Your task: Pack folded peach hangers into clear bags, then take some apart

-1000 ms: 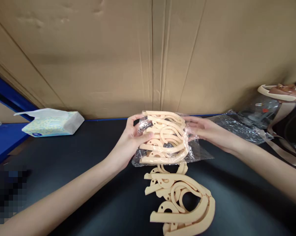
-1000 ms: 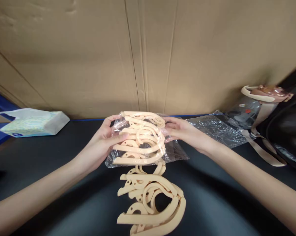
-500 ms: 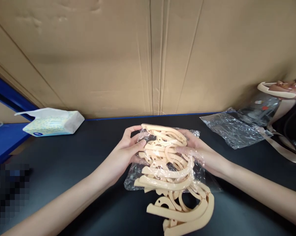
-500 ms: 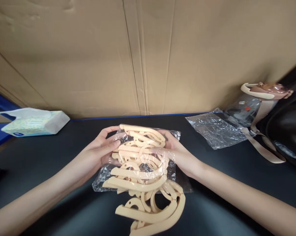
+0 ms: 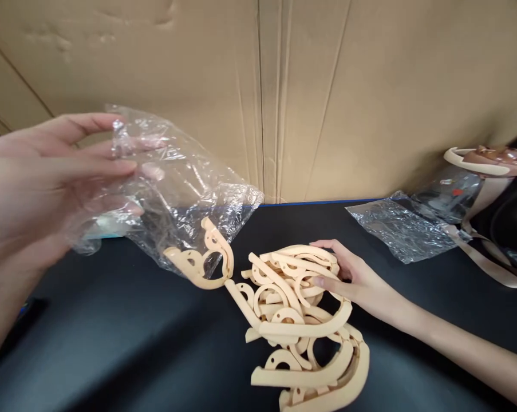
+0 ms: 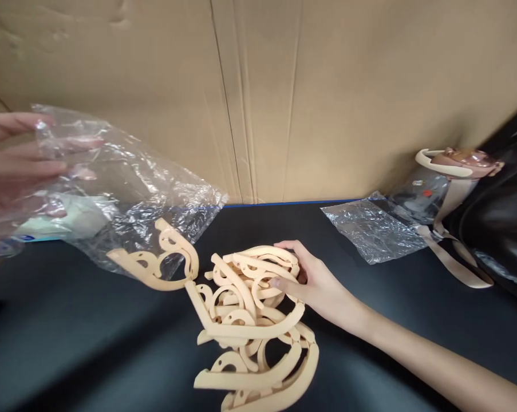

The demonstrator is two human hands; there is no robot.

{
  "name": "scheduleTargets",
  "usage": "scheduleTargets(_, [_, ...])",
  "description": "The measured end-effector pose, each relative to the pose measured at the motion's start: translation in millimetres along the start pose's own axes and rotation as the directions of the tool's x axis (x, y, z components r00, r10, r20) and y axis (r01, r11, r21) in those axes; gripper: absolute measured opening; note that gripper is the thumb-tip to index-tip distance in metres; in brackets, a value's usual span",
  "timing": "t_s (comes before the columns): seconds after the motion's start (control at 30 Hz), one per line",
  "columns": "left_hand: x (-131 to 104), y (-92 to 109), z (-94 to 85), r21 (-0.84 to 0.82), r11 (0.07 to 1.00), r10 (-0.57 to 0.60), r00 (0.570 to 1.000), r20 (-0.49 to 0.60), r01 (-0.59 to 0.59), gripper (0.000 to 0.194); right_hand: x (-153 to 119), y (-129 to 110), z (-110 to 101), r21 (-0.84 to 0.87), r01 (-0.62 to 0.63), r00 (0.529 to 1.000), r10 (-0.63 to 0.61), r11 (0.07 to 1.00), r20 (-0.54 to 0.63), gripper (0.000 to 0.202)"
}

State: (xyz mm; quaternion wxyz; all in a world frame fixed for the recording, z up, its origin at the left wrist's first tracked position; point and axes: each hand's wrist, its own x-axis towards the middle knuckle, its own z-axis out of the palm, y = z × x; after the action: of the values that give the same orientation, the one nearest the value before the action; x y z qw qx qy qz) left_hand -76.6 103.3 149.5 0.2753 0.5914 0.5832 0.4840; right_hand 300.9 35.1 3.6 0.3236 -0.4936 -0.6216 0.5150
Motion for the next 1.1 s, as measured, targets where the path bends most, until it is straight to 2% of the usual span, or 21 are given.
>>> scheduleTargets(0.1, [3,26,20.2,-0.017,0.975,0.221,0.972,0.073,-0.221,0.050,-4,-3,-1,-0.162,0.055,0.998,-0.052,0.985,0.023,0.050])
scheduleTargets(0.13, [3,37,32.8,-0.034,0.973,0.232,0.967,0.110,-0.229,0.047,-5,-3,-2,-0.207,0.073,0.997,-0.069,0.976,0.030,0.050])
scheduleTargets(0.17, [2,48,48.4,-0.094,0.962,0.263,0.961,0.084,-0.256,0.041,-6,-4,-2,-0.245,0.092,0.996,-0.086,0.965,0.035,0.049])
scheduleTargets(0.23, [-1,64,87.6,-0.276,0.945,0.208,0.974,0.085,-0.178,0.035,-7,-3,-2,-0.305,0.130,0.991,-0.123,0.943,0.043,0.050])
scheduleTargets(0.27, [-3,68,110.4,-0.390,0.920,0.099,0.987,0.124,-0.043,0.033,-7,-3,-3,-0.330,0.148,0.989,-0.140,0.932,0.046,0.050])
scheduleTargets(0.3, [-4,69,134.8,-0.481,0.875,0.027,0.985,0.168,0.058,0.036,-7,-2,-3,-0.354,0.164,0.986,-0.157,0.921,0.048,0.049])
scheduleTargets(0.33, [-5,67,160.1,-0.490,0.863,-0.002,0.970,0.244,0.125,0.042,-8,-2,-4,-0.379,0.177,0.984,-0.172,0.908,0.048,0.048])
scheduleTargets(0.47, [-6,44,255.6,-0.431,0.868,-0.033,0.896,0.443,0.245,0.051,-11,-2,-4,-0.492,0.226,0.971,-0.236,0.840,0.042,0.041])
scheduleTargets(0.53, [-5,34,290.3,-0.381,0.895,-0.007,0.862,0.507,0.232,0.050,-14,-3,-4,-0.547,0.265,0.958,-0.281,0.794,0.055,0.041])
scheduleTargets(0.6, [-3,29,308.8,-0.309,0.936,0.037,0.822,0.568,0.171,0.041,-16,-5,-5,-0.597,0.299,0.944,-0.324,0.744,0.069,0.042])
scheduleTargets(0.63, [-2,28,310.5,-0.268,0.956,0.066,0.803,0.593,0.119,0.036,-17,-6,-6,-0.621,0.309,0.937,-0.342,0.721,0.070,0.043])
scheduleTargets(0.7, [1,28,298.3,-0.184,0.983,0.133,0.768,0.626,-0.020,0.027,-17,-7,-12,-0.668,0.307,0.927,-0.371,0.678,0.049,0.043])
scheduleTargets(0.77, [5,25,267.6,-0.084,0.983,0.180,0.756,0.630,-0.164,0.021,-14,-8,-22,-0.723,0.263,0.918,-0.397,0.639,-0.017,0.042])
scheduleTargets(0.83, [10,18,225.4,0.062,0.962,0.180,0.792,0.583,-0.264,0.019,-10,-7,-37,-0.780,0.180,0.900,-0.420,0.599,-0.116,0.041])
scheduleTargets(0.9, [14,3,181.3,0.259,0.925,0.114,0.851,0.512,-0.279,0.021,-4,-4,-55,-0.825,0.089,0.878,-0.436,0.558,-0.200,0.042])
scheduleTargets(0.97, [17,-17,144.2,0.424,0.871,0.039,0.895,0.445,-0.248,0.036,0,3,-73,-0.855,0.020,0.867,-0.435,0.517,-0.244,0.048])
scheduleTargets(1.03, [14,-38,119.9,0.525,0.822,-0.031,0.902,0.430,-0.221,0.040,3,10,-89,-0.873,-0.040,0.864,-0.422,0.485,-0.274,0.054])
scheduleTargets(1.1, [8,-55,110.1,0.558,0.798,-0.083,0.877,0.474,-0.226,0.041,3,13,-99,-0.883,-0.079,0.858,-0.420,0.463,-0.297,0.055])
